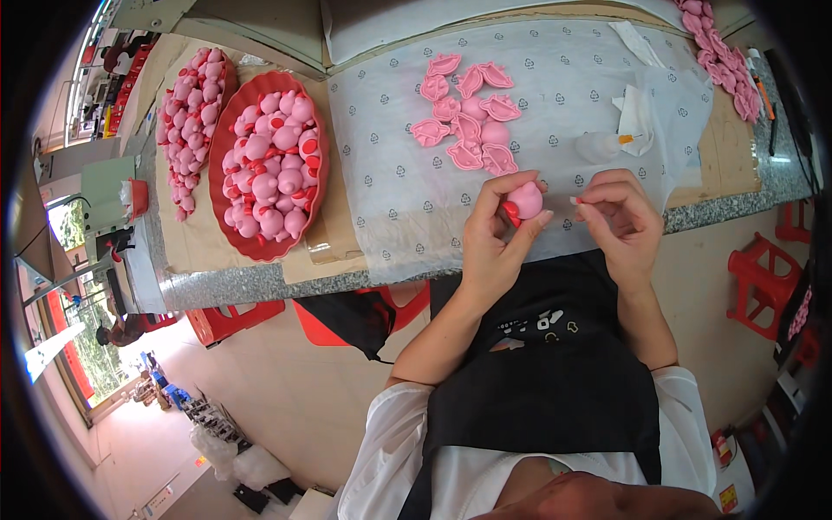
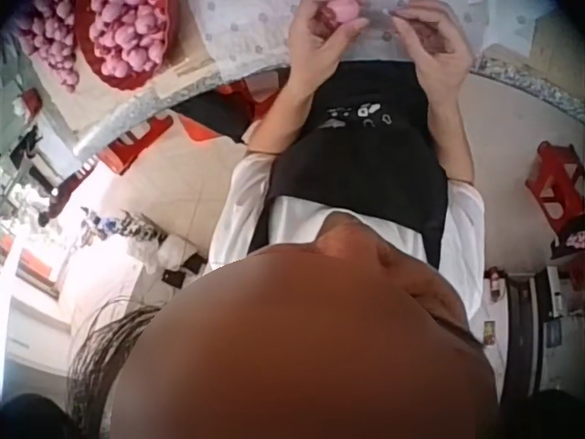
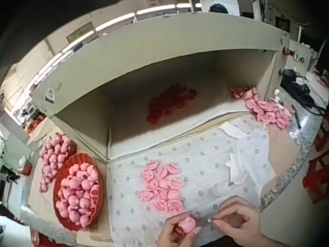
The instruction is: Applying glue to small pink plastic toy components and joining them together.
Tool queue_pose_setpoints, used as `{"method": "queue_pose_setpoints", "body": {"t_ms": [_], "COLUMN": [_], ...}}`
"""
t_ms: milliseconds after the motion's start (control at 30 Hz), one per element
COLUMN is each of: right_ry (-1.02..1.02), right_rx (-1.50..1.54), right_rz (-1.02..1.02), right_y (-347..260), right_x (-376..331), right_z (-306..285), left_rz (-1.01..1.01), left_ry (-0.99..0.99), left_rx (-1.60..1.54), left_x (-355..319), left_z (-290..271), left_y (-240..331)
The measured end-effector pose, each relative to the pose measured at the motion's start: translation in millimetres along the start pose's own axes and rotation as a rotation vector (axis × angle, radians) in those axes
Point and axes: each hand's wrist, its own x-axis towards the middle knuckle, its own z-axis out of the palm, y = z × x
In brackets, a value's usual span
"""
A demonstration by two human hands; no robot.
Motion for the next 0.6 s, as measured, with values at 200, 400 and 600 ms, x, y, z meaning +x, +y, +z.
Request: {"method": "queue_pose_setpoints", "body": {"t_ms": [200,400,600], "right_ry": [-0.047,0.038,-0.009], "right_rx": [0.045,-0.059,-0.249], "right_rz": [0.015,-0.056,-0.141], "right_y": [3.0,2.7,-2.7], "right_x": [2.3,1.0,1.8], "right_z": [16.5,22.3,27.8], "left_rz": [0.014,0.19,0.35], "left_ry": [0.06,0.179,0.239], "left_rx": [0.05,0.145,0.222], "left_x": [-2.9,-5.0,-6.5], "left_z": [2.3,10.3,11.5], "left_y": [-4.8,-15.5,-18.2]}}
